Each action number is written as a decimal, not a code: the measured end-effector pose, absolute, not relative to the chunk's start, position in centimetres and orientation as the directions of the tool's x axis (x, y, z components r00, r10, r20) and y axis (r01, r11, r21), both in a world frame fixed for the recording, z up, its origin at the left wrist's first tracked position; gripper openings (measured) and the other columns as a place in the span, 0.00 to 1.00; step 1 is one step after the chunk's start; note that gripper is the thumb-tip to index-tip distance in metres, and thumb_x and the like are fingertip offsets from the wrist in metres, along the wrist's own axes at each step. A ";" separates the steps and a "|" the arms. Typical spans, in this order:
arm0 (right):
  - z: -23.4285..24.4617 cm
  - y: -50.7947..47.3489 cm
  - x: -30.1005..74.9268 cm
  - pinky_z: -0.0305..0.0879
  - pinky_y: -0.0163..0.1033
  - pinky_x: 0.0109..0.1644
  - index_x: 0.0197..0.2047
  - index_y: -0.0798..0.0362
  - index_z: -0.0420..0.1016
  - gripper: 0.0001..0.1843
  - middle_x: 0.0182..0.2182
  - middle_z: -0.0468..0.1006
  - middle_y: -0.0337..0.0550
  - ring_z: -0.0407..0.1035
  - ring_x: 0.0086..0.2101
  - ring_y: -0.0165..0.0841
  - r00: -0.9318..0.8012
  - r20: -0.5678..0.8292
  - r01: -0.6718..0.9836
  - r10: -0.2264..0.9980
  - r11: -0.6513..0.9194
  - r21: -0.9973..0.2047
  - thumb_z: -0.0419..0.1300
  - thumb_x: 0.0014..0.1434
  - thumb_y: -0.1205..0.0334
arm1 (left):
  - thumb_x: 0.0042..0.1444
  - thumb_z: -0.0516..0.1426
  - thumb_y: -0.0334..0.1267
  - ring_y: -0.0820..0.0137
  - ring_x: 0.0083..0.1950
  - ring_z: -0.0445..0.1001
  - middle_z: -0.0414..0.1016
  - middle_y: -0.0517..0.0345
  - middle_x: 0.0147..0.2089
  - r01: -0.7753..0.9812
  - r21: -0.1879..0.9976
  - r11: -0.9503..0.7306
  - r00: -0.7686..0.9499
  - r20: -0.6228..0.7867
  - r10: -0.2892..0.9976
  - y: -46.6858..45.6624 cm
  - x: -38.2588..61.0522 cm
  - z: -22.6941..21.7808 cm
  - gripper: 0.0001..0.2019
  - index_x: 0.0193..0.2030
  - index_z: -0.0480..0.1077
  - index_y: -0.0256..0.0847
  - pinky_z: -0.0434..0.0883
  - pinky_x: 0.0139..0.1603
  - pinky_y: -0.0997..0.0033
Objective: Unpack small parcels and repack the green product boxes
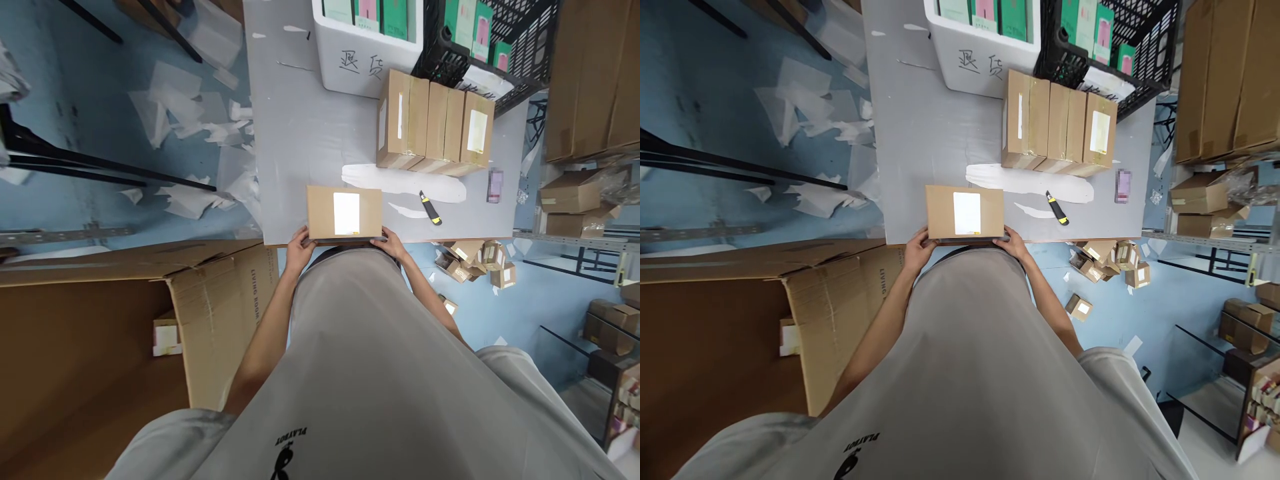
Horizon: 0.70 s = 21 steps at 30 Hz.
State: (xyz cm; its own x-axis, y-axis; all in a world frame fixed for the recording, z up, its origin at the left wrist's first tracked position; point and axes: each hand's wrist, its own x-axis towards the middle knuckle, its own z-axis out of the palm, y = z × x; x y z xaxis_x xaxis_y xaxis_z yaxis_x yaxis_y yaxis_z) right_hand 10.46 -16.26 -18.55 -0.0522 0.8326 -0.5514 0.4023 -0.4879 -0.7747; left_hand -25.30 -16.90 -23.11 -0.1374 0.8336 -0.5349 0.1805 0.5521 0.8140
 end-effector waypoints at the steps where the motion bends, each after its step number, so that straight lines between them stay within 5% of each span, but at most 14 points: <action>1: -18.6 -16.2 10.4 0.80 0.65 0.76 0.73 0.50 0.86 0.45 0.69 0.88 0.57 0.80 0.70 0.55 -0.038 -0.569 0.403 0.821 -0.509 -0.761 0.82 0.60 0.36 | 0.54 0.75 0.44 0.37 0.80 0.79 0.77 0.32 0.81 0.219 0.819 0.530 -0.129 -0.514 0.848 -16.9 -25.3 -22.9 0.24 0.57 0.88 0.38 0.80 0.80 0.35; 4: -18.3 -16.0 10.5 0.80 0.64 0.76 0.68 0.51 0.89 0.41 0.70 0.85 0.59 0.78 0.71 0.56 0.035 -0.568 0.374 0.822 -0.538 -0.755 0.80 0.60 0.34 | 0.57 0.77 0.51 0.34 0.81 0.78 0.73 0.32 0.85 0.267 0.829 0.490 -0.121 -0.476 0.871 -16.7 -25.2 -22.1 0.23 0.53 0.89 0.39 0.79 0.81 0.34; 9: -15.5 -15.0 11.2 0.85 0.59 0.70 0.57 0.52 0.93 0.43 0.60 0.85 0.59 0.80 0.63 0.54 0.105 -0.403 0.341 0.909 -0.413 -0.844 0.74 0.61 0.20 | 0.66 0.74 0.57 0.41 0.82 0.79 0.81 0.39 0.79 0.167 0.908 0.385 -0.177 -0.357 0.917 -15.8 -24.8 -19.3 0.23 0.56 0.91 0.41 0.77 0.84 0.37; 16: -11.7 -13.0 10.3 0.82 0.52 0.58 0.42 0.49 0.94 0.42 0.41 0.85 0.49 0.79 0.49 0.48 0.141 -0.292 0.472 0.946 -0.324 -0.820 0.66 0.68 0.15 | 0.67 0.73 0.55 0.46 0.61 0.92 0.94 0.46 0.55 0.173 0.912 0.372 -0.316 -0.306 0.898 -13.4 -24.9 -15.9 0.23 0.56 0.92 0.37 0.87 0.70 0.43; 21: -12.7 -12.4 9.8 0.79 0.51 0.57 0.35 0.48 0.92 0.39 0.34 0.85 0.47 0.79 0.46 0.47 0.153 -0.367 0.522 0.918 -0.390 -0.758 0.67 0.69 0.18 | 0.64 0.73 0.53 0.48 0.54 0.93 0.95 0.49 0.49 0.199 0.857 0.475 -0.297 -0.409 0.863 -12.4 -25.0 -16.7 0.21 0.51 0.93 0.37 0.89 0.63 0.49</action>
State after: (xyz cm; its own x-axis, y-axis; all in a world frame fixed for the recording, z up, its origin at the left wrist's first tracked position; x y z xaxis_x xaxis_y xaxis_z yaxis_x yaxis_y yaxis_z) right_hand 9.80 -12.44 -12.71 0.1533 0.9176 -0.3667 0.5222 -0.3903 -0.7582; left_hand -24.99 -12.42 -16.72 -0.2968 0.8630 -0.4089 0.1992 0.4747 0.8573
